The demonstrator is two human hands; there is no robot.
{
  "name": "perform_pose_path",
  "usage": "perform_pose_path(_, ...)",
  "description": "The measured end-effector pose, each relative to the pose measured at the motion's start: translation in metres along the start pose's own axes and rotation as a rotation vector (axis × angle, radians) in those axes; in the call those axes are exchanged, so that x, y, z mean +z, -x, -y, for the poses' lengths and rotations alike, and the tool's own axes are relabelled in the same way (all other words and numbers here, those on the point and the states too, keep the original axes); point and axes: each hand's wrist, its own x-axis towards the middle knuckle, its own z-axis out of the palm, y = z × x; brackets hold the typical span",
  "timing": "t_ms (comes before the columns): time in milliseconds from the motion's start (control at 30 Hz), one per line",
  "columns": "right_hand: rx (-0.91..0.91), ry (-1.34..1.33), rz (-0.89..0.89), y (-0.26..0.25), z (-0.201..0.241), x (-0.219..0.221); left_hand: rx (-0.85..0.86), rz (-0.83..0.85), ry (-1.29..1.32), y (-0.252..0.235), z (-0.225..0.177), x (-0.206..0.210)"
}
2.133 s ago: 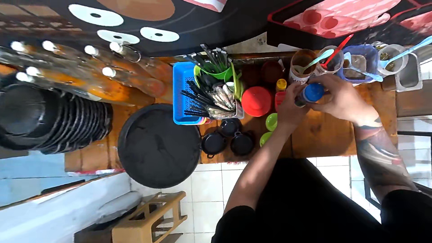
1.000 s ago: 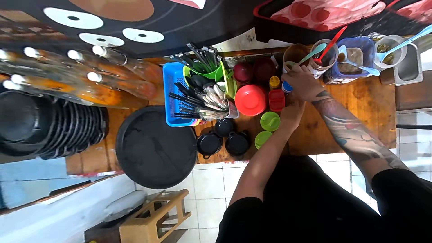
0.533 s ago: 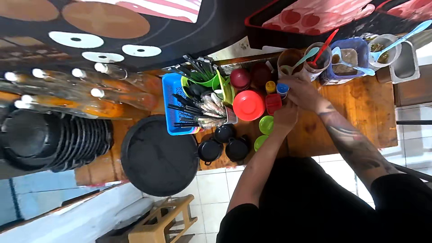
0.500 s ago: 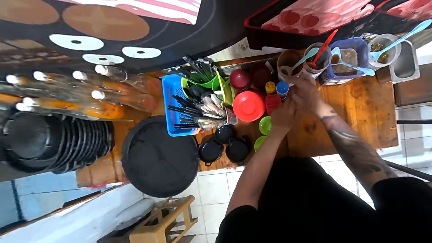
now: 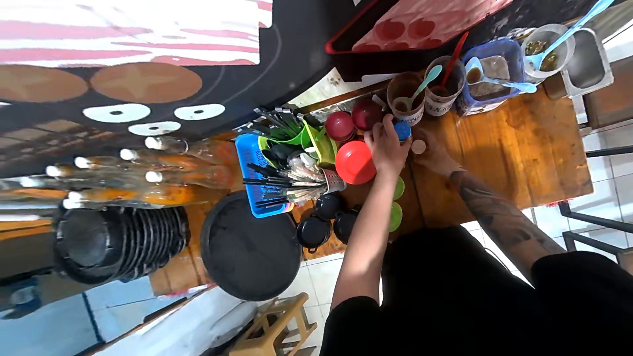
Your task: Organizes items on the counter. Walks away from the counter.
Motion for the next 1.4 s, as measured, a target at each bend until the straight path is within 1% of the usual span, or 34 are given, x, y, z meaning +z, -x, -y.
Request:
perform_pose_path(67,0.005,0.004,0.025,-0.004,0.001,0.003,0.004,0.0,-0.04,0.001,-0.004,-0.004)
perform_pose_path(167,0.018,0.048,0.042,-0.006,0.004,0.002,-0.017,0.078,-0.128,0.0,-0.008,-0.01)
perform_pose_path(233,0.019,0.065,0.054,-0.008,0.002,0.001,-0.028,0.123,-0.129,0.001,-0.007,-0.013)
perform_pose_path(300,0.024,0.062,0.083,-0.004,0.006,-0.002,-0.037,0.109,-0.036,0.008,-0.001,-0.018)
perform_pose_path(333,0.025,0.051,0.093,-0.001,0.009,-0.005,-0.046,0.07,0.055,0.014,0.004,-0.021)
perform_pose_path(367,0.023,0.034,0.091,0.005,0.01,-0.008,-0.053,0.01,0.188,0.023,0.01,-0.024)
perform_pose_path(433,0.004,-0.007,0.045,0.02,0.008,-0.016,-0.077,-0.089,0.584,0.048,0.023,-0.037)
perform_pose_path(467,0.002,-0.021,0.003,0.032,0.009,-0.021,-0.115,-0.09,0.836,0.065,0.029,-0.049)
perform_pose_path(500,-0.01,-0.038,-0.053,0.048,0.012,-0.027,-0.19,-0.063,1.117,0.085,0.033,-0.063)
perform_pose_path(567,-0.041,-0.074,-0.146,0.089,0.018,-0.036,-0.351,0.053,1.69,0.13,0.043,-0.087)
perform_pose_path(600,-0.028,-0.112,-0.125,0.105,0.023,-0.04,-0.404,0.057,1.964,0.149,0.05,-0.091)
perform_pose_path(633,0.0,-0.15,-0.086,0.117,0.027,-0.04,-0.433,0.035,2.172,0.166,0.058,-0.095)
perform_pose_path(667,0.011,-0.176,-0.037,0.127,0.032,-0.036,-0.448,-0.008,2.295,0.181,0.063,-0.098)
perform_pose_path(700,-0.001,-0.191,0.019,0.137,0.037,-0.029,-0.459,-0.059,2.367,0.194,0.067,-0.103)
perform_pose_path(733,-0.054,-0.199,0.088,0.147,0.046,-0.018,-0.459,-0.102,2.406,0.206,0.069,-0.107)
perform_pose_path(833,-0.345,-0.279,0.344,0.174,0.097,0.028,-0.432,-0.154,2.384,0.24,0.074,-0.114)
perform_pose_path(900,-0.63,-0.221,0.459,0.187,0.145,0.07,-0.407,-0.127,2.213,0.271,0.075,-0.112)
perform_pose_path(933,-0.79,-0.154,0.483,0.193,0.169,0.093,-0.454,-0.145,2.067,0.293,0.072,-0.11)
perform_pose_path(967,-0.937,-0.062,0.489,0.2,0.19,0.118,-0.555,-0.222,1.894,0.319,0.065,-0.107)
perform_pose_path(1000,-1.06,0.039,0.484,0.206,0.207,0.144,-0.594,-0.295,1.747,0.346,0.06,-0.103)
perform_pose_path(1033,-1.147,0.143,0.493,0.212,0.219,0.172,-0.631,-0.297,1.725,0.37,0.059,-0.103)
perform_pose_path(1067,-1.183,0.216,0.552,0.218,0.226,0.201,-0.712,-0.316,1.805,0.388,0.062,-0.11)
perform_pose_path(1100,-1.183,0.256,0.627,0.228,0.227,0.231,-0.777,-0.371,1.926,0.406,0.07,-0.12)
perform_pose_path(1133,-1.174,0.291,0.703,0.241,0.224,0.26,-0.812,-0.425,1.996,0.429,0.084,-0.126)
perform_pose_path(1200,-1.213,0.342,0.84,0.275,0.22,0.311,-0.827,-0.504,2.04,0.486,0.113,-0.13)
perform_pose_path(1267,-1.293,0.379,0.934,0.318,0.217,0.359,-0.854,-0.617,2.068,0.548,0.131,-0.13)
perform_pose_path(1333,-1.328,0.372,1.019,0.358,0.219,0.404,-0.903,-0.761,2.126,0.605,0.146,-0.134)
perform_pose_path(1400,-1.312,0.345,1.139,0.39,0.224,0.445,-1.038,-0.893,2.172,0.653,0.157,-0.143)
